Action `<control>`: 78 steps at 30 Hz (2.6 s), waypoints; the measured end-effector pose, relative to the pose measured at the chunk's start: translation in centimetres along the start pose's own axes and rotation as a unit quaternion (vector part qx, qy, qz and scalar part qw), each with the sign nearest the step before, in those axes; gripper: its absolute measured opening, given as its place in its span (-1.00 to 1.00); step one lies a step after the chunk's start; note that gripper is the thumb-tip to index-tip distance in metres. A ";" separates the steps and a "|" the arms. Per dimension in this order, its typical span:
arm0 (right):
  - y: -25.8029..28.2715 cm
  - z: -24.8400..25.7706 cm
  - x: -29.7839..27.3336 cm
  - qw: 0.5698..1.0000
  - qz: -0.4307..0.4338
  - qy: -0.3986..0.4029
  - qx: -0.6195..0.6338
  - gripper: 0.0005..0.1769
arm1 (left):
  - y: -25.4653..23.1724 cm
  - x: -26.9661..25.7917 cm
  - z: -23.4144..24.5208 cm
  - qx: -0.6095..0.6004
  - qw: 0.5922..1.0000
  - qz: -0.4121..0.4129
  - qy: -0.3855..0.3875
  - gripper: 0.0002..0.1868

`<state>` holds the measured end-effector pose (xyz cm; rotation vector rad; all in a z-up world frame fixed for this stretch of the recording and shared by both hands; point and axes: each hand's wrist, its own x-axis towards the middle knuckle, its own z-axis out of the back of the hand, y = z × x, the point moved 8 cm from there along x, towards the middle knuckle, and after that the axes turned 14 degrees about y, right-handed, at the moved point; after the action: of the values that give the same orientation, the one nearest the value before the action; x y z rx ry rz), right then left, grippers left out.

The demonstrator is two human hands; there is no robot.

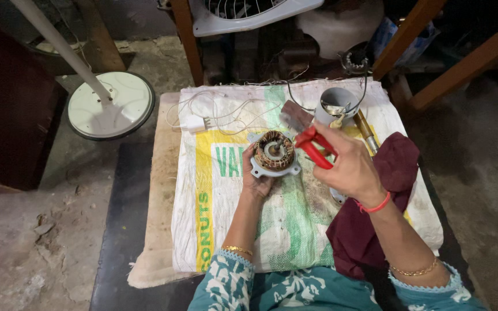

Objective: The person is repairing a small electrical motor component. They use a screwdriver to adjust parts, a cloth to wipe the component, and pliers to manipulate wires.

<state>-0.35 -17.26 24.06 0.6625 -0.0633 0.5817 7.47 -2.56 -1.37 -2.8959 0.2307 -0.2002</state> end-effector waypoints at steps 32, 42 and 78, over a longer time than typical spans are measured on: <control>-0.7 -1.5 -0.2 0.998 -0.039 0.032 -0.048 -0.08 | 0.3 0.2 -0.9 -0.005 0.999 0.021 0.034 -0.36; -2.5 -1.8 -0.8 0.998 -0.054 -0.016 -0.011 -0.11 | 0.3 0.0 -0.7 -0.023 0.999 0.014 0.035 -0.34; -16.2 -18.5 0.6 0.537 0.136 -0.117 0.824 -0.15 | -1.8 -5.2 -15.0 0.575 0.799 -0.146 0.098 0.46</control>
<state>6.38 -16.22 0.40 2.6745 0.1875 0.7415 0.30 -3.21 12.90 -1.6605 -0.2503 -0.4863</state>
